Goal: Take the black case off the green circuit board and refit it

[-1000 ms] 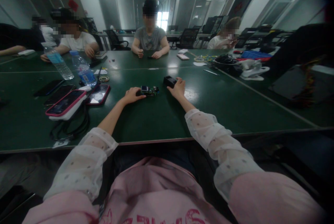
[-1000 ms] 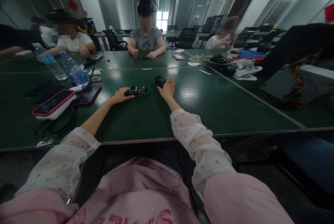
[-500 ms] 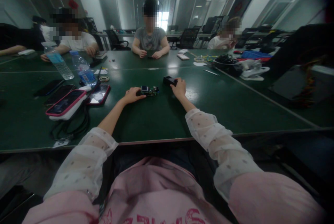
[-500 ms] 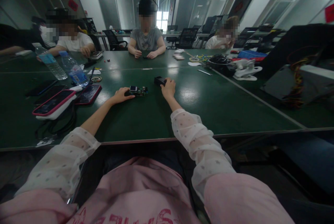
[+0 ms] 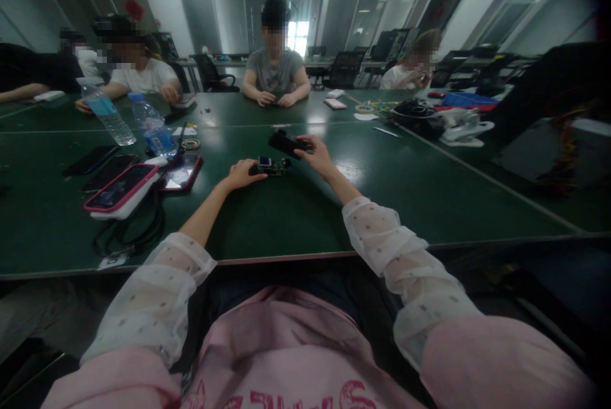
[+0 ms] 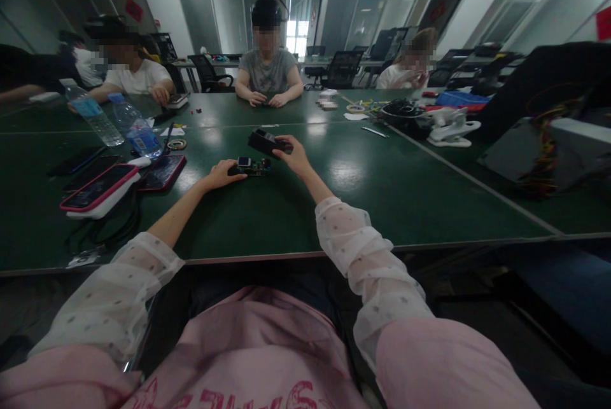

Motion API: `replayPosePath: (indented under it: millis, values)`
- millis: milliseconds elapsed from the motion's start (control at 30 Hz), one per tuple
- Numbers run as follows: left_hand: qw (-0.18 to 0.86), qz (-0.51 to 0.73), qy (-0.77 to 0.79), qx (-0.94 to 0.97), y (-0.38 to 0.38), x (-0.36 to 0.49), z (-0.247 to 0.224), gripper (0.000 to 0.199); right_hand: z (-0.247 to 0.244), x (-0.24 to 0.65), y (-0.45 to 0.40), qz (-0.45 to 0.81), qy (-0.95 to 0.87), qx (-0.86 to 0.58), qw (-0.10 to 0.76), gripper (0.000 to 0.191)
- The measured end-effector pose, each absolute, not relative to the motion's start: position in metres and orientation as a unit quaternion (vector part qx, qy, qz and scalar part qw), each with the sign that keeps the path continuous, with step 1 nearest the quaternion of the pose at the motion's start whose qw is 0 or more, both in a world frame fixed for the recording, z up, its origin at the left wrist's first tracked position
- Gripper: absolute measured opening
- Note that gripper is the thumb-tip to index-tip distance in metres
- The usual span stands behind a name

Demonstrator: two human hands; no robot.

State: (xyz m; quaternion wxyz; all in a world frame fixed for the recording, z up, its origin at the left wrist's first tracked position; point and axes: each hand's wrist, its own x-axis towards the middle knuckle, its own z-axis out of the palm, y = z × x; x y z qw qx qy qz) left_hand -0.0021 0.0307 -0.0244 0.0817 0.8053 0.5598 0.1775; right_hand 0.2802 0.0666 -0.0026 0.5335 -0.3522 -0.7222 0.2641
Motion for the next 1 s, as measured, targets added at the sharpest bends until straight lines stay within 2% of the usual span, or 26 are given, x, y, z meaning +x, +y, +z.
replayPosePath:
  millis: [200, 567, 833, 1000]
  values:
    - [0.080, 0.176, 0.558, 0.807, 0.028, -0.001, -0.024, 0.067, 0.003, 0.274, 0.055, 0.317, -0.754, -0.293, 0.495, 0.045]
    - [0.085, 0.178, 0.570, 0.798, 0.029, 0.000, -0.023, 0.067, 0.005, 0.269, 0.047, 0.373, -0.768, -0.271, 0.444, 0.049]
    - [0.088, 0.181, 0.584, 0.786, 0.028, 0.002, -0.021, 0.079, -0.006, 0.266, 0.049, 0.352, -0.797, -0.279, 0.402, 0.044]
    - [0.089, 0.176, 0.585, 0.786, 0.025, 0.003, -0.019, 0.078, -0.015, 0.264, 0.052, 0.339, -0.809, -0.282, 0.389, 0.044]
